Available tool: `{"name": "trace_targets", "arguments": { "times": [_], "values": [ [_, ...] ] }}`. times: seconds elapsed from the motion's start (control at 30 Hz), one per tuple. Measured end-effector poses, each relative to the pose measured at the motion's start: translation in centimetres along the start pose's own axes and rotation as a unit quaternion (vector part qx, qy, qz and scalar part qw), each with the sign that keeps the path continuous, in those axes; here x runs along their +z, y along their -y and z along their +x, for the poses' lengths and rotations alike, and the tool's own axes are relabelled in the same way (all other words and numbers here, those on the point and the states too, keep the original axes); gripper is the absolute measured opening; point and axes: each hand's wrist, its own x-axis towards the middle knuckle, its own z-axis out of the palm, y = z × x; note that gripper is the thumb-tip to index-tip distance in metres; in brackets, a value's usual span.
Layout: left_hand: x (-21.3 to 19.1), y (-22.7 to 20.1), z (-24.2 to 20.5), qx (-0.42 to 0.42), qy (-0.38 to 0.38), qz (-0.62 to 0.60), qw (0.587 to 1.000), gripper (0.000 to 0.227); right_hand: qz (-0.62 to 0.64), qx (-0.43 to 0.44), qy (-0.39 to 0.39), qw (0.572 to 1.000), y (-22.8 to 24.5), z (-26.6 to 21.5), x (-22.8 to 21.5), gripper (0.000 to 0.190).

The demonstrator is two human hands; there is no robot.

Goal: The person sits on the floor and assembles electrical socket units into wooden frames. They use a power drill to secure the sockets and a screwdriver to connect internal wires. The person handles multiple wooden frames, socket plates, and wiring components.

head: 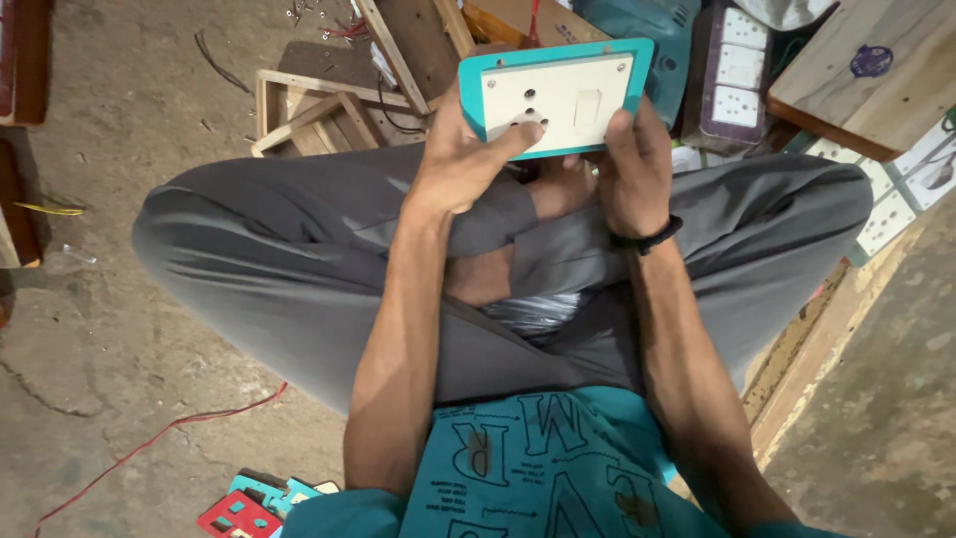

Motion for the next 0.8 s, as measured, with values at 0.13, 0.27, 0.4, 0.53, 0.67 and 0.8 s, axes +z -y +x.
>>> {"name": "trace_targets", "arguments": {
  "times": [0.13, 0.27, 0.4, 0.53, 0.67, 0.8],
  "values": [
    [-0.5, -1.7, 0.1, 0.004, 0.036, -0.017, 0.999, 0.058, 0.012, -0.001, 0.014, 1.0, 0.3, -0.2, 0.4, 0.051],
    [-1.1, -3.4, 0.1, 0.005, 0.079, 0.102, 0.992, 0.045, -0.006, 0.029, 0.022, 0.999, 0.5, -0.7, -0.1, 0.048],
    [-1.4, -3.5, 0.1, 0.028, 0.082, 0.111, 0.99, 0.041, 0.025, 0.136, 0.016, 0.99, 0.3, -0.5, -0.9, 0.045],
    [-2.0, -2.2, 0.5, -0.019, 0.035, 0.114, 0.993, 0.045, -0.008, 0.157, -0.002, 0.988, 0.3, 0.2, -0.7, 0.043],
    [-1.9, -0.2, 0.9, -0.079, -0.003, 0.047, 0.996, 0.043, 0.052, 0.181, -0.025, 0.982, 1.0, 0.2, -0.2, 0.043],
    [-1.4, 0.7, 1.0, -0.1, -0.044, 0.003, 0.994, 0.048, 0.042, 0.179, -0.028, 0.982, 0.9, 0.5, 0.2, 0.044]
  ]
}}
